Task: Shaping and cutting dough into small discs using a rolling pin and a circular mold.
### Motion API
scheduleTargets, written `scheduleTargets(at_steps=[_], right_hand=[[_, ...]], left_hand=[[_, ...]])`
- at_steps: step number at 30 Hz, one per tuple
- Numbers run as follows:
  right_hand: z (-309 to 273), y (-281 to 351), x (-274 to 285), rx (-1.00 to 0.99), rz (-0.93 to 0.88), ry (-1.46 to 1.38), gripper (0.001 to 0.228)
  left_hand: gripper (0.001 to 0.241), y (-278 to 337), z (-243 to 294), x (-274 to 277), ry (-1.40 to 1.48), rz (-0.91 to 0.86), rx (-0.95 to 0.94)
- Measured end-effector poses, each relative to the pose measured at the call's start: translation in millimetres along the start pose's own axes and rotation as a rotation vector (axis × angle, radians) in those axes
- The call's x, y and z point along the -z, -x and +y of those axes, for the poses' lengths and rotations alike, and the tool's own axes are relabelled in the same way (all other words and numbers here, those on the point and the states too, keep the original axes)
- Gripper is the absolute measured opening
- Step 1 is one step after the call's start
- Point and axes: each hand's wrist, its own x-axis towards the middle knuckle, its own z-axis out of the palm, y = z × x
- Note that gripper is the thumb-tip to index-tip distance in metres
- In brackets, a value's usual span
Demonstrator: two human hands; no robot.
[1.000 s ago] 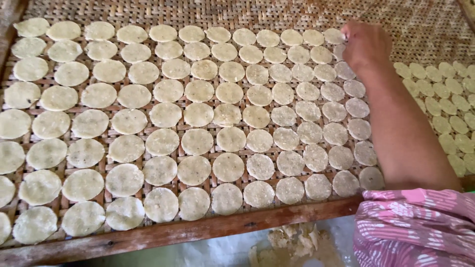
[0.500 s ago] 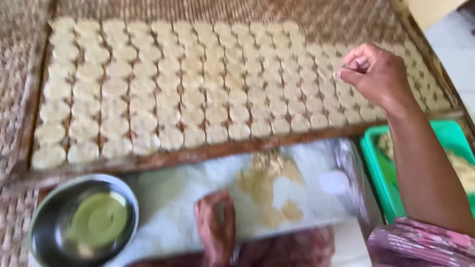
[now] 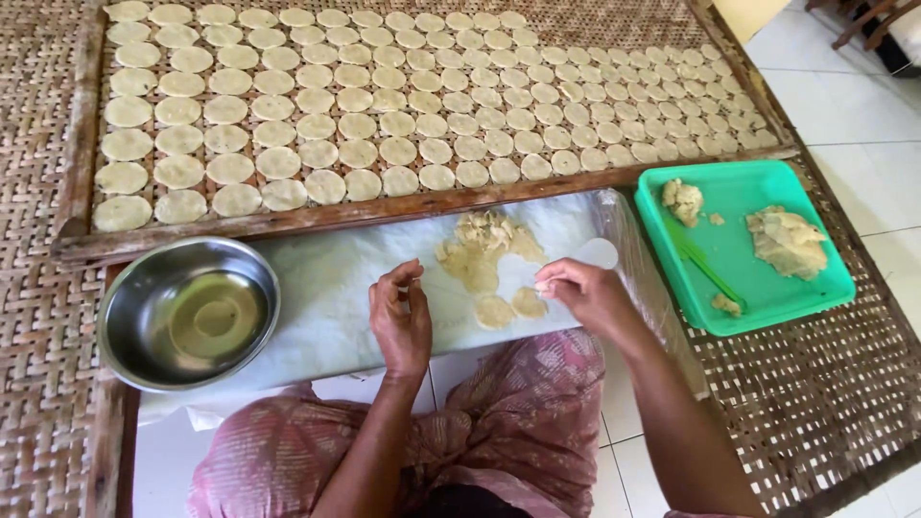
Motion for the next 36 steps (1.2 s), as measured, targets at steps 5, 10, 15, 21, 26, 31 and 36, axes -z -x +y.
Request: scheduleTargets(at_steps=[5,10,15,21,26,31,36], right_hand=[[-9.0,11.6,-25.2,0.117,-0.011,0.236,0.017],[-8.0,12.5,-40.1,0.062,-0.093,0.559,0.024],[-13.9,16.6,-41.3,0.209,-0.018,0.585,0.024],[0.7,6.4,-30.6,0.257,0.034,0.381,0.023],[1.3,-6.3,-6.1,-0.016,-0.016,0.139,0.031],[6.9,-13.3,4.6,-0.008,-0.013,-0.412,0.027],[-27.0,-7.6,-8.3,0.063,-0.174,-0.657,0.026]], left_hand=[[0.027,1.3,-3.8,2.6,0.012,-0.029,0.11],[0.028,2.9,-10.3,2.4,-0.01,-0.047,0.044],[0.025,2.7,-13.1,1.8,-0.038,-0.045,0.026],[0.025,2.0,-9.2,2.3,-0.065,-0.042,0.005],[0.023,0.5,-14.4,0.7,-0.077,-0.047,-0.032],[0.024,3.3,-23.2,-7.5,0.103,-0.115,0.167],[0.049,-1.7,23.0,-6.3,0.728,-0.352,0.635]])
